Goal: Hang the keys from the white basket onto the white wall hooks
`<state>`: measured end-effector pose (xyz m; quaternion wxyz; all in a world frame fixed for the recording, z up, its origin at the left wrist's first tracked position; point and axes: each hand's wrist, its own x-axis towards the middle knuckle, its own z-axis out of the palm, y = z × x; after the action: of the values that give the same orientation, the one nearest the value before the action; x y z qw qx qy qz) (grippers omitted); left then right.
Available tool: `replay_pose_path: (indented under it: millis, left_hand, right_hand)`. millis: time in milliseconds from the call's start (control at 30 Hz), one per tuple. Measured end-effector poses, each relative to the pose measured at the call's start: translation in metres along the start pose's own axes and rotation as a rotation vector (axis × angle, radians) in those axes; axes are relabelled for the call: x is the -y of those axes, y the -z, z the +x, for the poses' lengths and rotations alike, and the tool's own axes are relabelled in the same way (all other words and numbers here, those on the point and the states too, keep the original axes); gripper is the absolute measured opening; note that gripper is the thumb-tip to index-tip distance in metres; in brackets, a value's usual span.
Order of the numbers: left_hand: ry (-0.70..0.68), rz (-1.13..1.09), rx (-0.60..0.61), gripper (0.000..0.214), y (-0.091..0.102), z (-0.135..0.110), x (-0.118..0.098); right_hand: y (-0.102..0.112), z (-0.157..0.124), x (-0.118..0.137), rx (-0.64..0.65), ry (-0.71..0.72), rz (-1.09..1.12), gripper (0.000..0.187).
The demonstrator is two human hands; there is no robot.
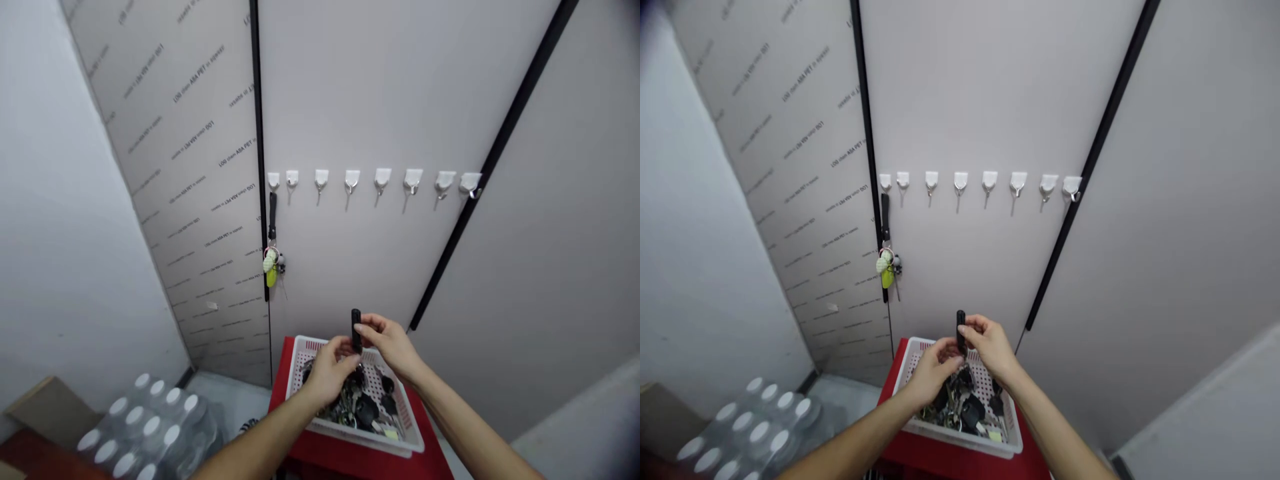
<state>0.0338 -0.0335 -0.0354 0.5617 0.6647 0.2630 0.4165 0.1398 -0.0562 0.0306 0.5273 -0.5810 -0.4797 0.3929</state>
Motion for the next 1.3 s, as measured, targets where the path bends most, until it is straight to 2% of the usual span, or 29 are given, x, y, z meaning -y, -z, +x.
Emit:
replay_pose_path:
  millis: [67, 167, 267, 400, 533, 700, 833, 1000, 1300]
  left_hand:
    - [-0.009, -0.012, -0.052, 0.025, -0.001, 0.006, -0.007]
    - [-0.013, -0.077, -0.068, 0.015, -0.001, 0.013, -0.016]
    - [-0.018, -0.186, -0.127, 0.019, 0.004, 0.02, -0.027]
    - [-0.09, -0.262, -0.345, 0.02, 0.026, 0.035, -0.051]
    - [-0.13, -0.308, -0.479, 0.016, 0.054, 0.06, -0.088]
    - [-0.201, -0.469, -0.518, 0.012, 0.082, 0.092, -0.131]
    - [-0.202, -0.504, -0.504, 0.009, 0.094, 0.108, -0.152]
    - [-0.167, -0.49, -0.487, 0.008, 0.1, 0.115, -0.159]
    - [-0.107, -0.454, -0.449, 0.009, 0.105, 0.115, -0.147]
  right_hand:
    - [-0.004, 0.006, 0.012, -0.012, 0.038, -0.007, 0.019]
    - [-0.012, 0.014, 0.032, -0.036, 0.125, -0.043, 0.019]
    - [-0.021, 0.025, 0.053, -0.053, 0.228, -0.06, 0.019]
    - [-0.039, 0.048, 0.082, -0.064, 0.331, -0.004, 0.019]
    - [-0.062, 0.076, 0.117, -0.111, 0.448, 0.031, 0.021]
    - [-0.089, 0.111, 0.161, -0.252, 0.617, -0.108, 0.024]
    - [-0.101, 0.134, 0.185, -0.395, 0.644, -0.212, 0.025]
    - [-0.106, 0.145, 0.192, -0.398, 0.572, -0.283, 0.024]
    - [-0.109, 0.148, 0.183, -0.325, 0.492, -0.32, 0.02]
